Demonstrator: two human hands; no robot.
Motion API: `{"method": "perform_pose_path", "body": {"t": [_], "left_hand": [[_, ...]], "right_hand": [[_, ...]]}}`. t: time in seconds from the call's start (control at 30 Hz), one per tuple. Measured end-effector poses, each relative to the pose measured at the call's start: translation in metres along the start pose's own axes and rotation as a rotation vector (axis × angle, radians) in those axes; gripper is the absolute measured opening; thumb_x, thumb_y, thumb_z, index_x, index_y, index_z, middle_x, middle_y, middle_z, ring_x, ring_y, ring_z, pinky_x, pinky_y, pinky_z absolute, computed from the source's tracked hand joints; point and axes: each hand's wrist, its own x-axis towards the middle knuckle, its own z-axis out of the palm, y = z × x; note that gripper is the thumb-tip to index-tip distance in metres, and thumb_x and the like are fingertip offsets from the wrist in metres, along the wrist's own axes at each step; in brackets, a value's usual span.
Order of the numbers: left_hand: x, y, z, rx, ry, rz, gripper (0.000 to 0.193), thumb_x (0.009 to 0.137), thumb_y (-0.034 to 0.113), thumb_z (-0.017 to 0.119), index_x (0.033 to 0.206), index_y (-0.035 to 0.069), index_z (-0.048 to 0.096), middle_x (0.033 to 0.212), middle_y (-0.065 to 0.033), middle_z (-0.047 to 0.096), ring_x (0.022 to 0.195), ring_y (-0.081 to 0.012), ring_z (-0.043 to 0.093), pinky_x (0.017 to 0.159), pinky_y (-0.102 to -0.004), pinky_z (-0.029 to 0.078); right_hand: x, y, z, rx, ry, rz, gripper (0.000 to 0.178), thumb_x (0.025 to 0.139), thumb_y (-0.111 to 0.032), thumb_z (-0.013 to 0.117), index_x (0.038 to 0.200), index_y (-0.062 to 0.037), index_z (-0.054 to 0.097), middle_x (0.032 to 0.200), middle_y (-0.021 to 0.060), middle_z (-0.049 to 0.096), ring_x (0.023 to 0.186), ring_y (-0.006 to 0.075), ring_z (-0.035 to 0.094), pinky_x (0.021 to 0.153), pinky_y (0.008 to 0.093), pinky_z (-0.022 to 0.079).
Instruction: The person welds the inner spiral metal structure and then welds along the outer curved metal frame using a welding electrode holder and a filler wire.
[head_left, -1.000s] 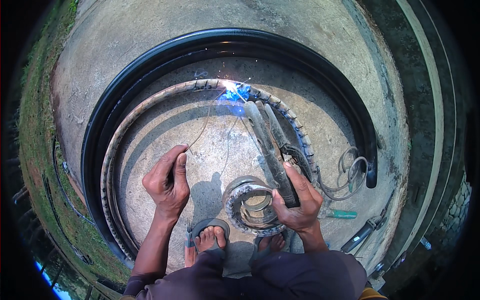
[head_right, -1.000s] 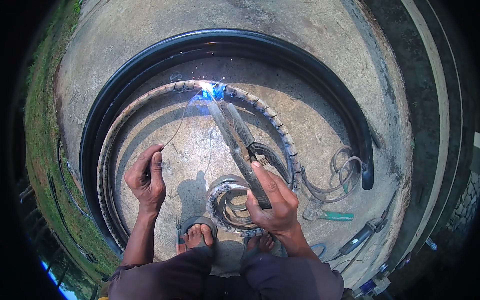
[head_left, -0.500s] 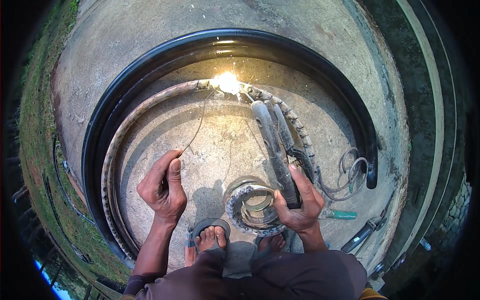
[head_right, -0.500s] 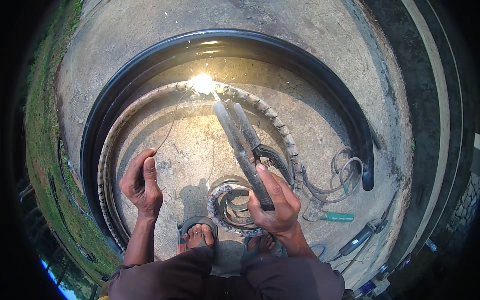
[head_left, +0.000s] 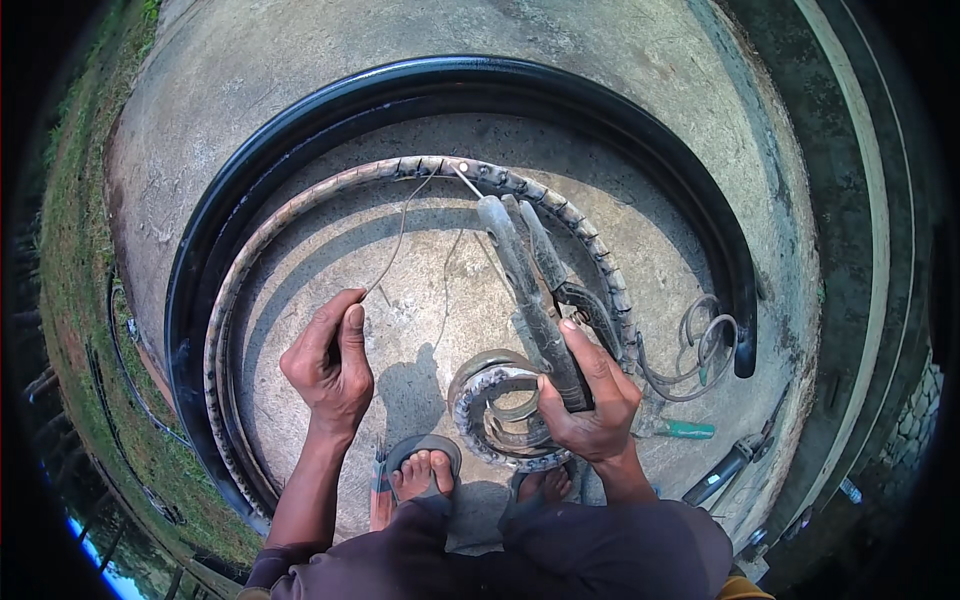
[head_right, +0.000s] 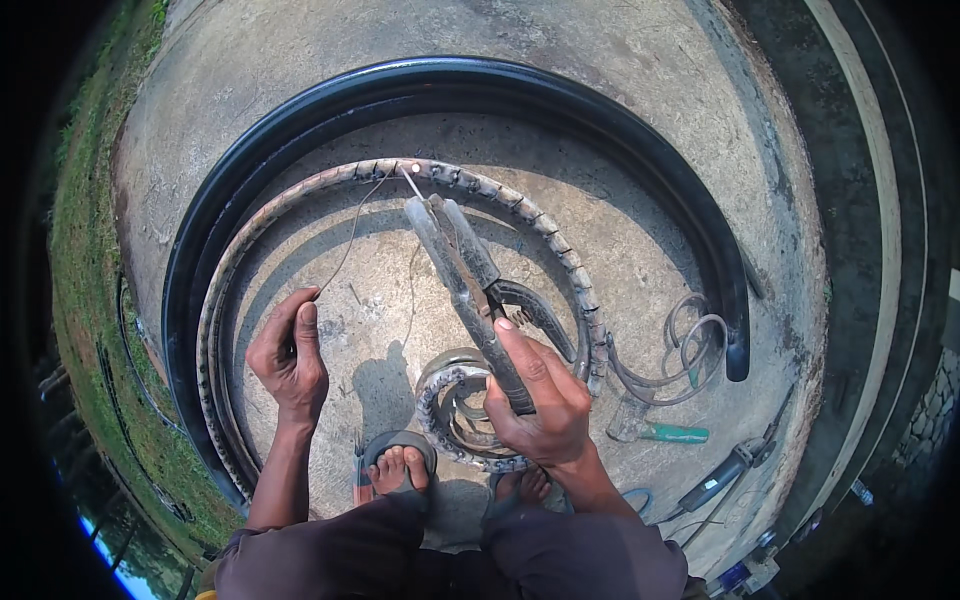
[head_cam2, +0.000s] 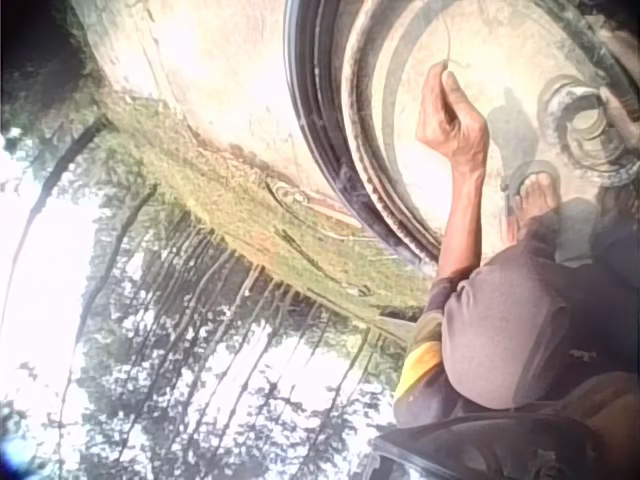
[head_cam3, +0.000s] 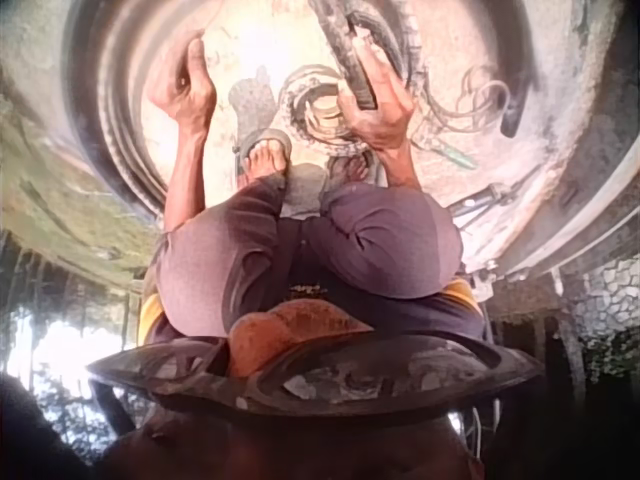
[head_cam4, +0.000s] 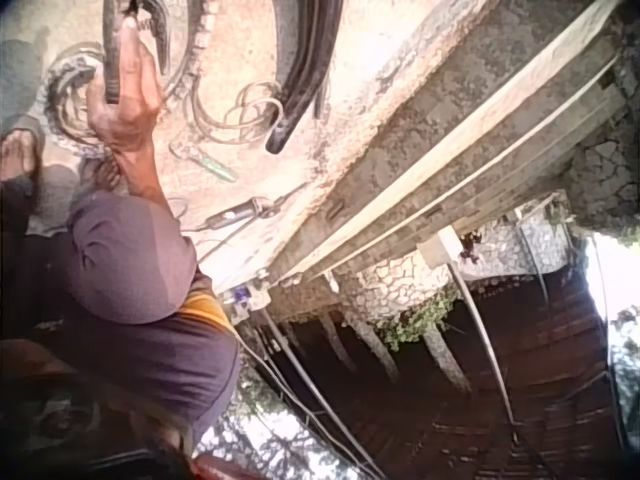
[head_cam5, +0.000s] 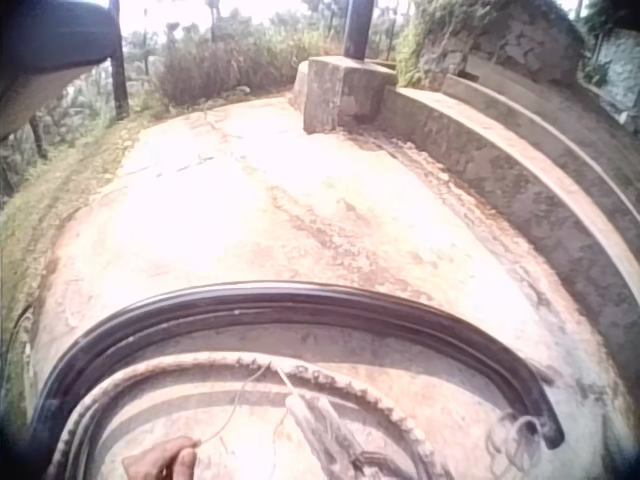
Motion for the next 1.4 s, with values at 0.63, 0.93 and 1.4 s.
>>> {"method": "perform_pose_path", "body": {"t": [0.63, 0.93, 1.4], "left_hand": [[-0.0003, -0.004, 0.0081, 0.039, 0.006, 0.105, 0.015, 0.093, 0.001, 0.069, 0.107, -0.001, 0.073, 0.091, -0.0162, 0.076, 0.077, -0.0195, 0.074, 0.066, -0.0275, 0.055], [-0.001, -0.0048, 0.008, 0.042, -0.005, 0.105, 0.015, 0.092, 0.001, 0.07, 0.107, 0.0, 0.073, 0.091, -0.0166, 0.076, 0.077, -0.0211, 0.075, 0.066, -0.0281, 0.055], [0.0003, -0.0027, 0.0072, 0.064, 0.005, 0.117, 0.015, 0.092, 0.001, 0.07, 0.106, 0.0, 0.073, 0.091, -0.0168, 0.075, 0.076, -0.0213, 0.075, 0.066, -0.0285, 0.055]], "right_hand": [[0.005, -0.0006, 0.0041, 0.013, -0.029, 0.026, 0.062, 0.072, 0.005, 0.071, 0.133, 0.0008, 0.062, 0.111, 0.0234, 0.07, 0.097, 0.0323, 0.073, 0.08, 0.0357, 0.06], [0.0055, -0.0013, 0.0047, 0.005, -0.031, 0.033, 0.062, 0.072, 0.005, 0.071, 0.133, 0.0009, 0.062, 0.112, 0.0233, 0.07, 0.099, 0.0329, 0.073, 0.081, 0.0363, 0.06], [0.0059, 0.0018, 0.0055, -0.02, -0.032, -0.037, 0.062, 0.072, 0.002, 0.072, 0.133, 0.0051, 0.06, 0.105, 0.0228, 0.071, 0.086, 0.0244, 0.074, 0.073, 0.0326, 0.058]]}}
